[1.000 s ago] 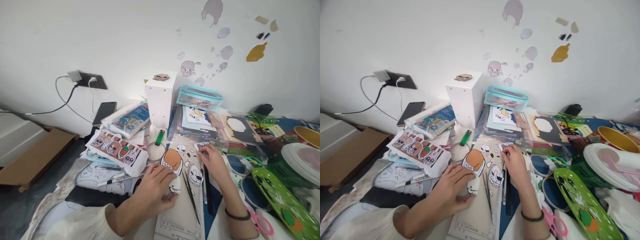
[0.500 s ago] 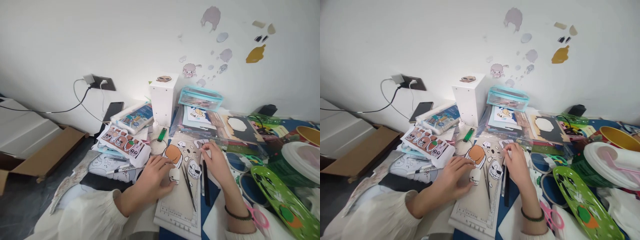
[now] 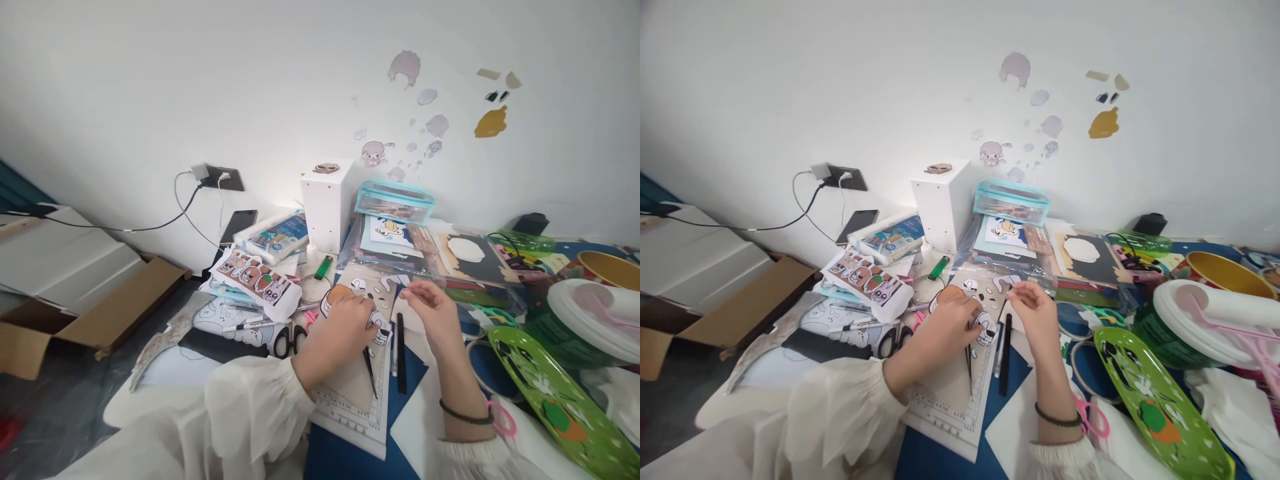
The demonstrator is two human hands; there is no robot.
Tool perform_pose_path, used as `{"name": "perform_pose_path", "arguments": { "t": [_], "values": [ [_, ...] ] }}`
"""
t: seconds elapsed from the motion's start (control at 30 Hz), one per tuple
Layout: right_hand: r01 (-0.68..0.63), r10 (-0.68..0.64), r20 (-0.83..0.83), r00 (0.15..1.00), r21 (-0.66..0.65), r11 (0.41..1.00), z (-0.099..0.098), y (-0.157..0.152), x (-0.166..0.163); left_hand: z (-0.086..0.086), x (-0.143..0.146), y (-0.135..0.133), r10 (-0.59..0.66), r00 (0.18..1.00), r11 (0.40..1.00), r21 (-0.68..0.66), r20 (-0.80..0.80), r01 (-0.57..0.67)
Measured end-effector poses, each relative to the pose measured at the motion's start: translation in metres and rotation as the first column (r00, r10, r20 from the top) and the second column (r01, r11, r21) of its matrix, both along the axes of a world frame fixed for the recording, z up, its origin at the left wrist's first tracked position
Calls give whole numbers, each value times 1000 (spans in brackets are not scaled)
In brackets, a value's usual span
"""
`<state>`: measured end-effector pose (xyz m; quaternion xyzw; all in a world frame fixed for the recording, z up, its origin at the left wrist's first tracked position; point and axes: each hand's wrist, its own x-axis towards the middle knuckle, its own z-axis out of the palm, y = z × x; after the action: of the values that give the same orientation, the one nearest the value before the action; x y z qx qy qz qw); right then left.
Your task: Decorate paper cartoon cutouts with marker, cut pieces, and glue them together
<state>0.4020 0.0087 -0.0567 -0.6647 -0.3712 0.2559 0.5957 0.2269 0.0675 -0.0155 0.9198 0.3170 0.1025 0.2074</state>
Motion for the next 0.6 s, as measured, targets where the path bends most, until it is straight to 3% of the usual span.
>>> {"name": "perform_pose_path", "arguments": {
  "t": [0.17,0.27,0.43,0.6],
  "values": [
    [11,-12,-94,995,-9,1000,2,-1,-1,-1,16,-5,80,992,992,-85,-94,-89],
    [12,-15,-148,989,-15,1000,2,-1,-1,-3,19,-4,82,994,980,-176,-70,-93],
    [7,-5,-239,971,6,1000,0,-2,-3,-4,9,3,111,977,945,-323,182,-47],
    [-28,30,-337,941,11,1000,0,-1,-10,-13,-9,16,286,822,867,-498,492,-4]
  ]
}}
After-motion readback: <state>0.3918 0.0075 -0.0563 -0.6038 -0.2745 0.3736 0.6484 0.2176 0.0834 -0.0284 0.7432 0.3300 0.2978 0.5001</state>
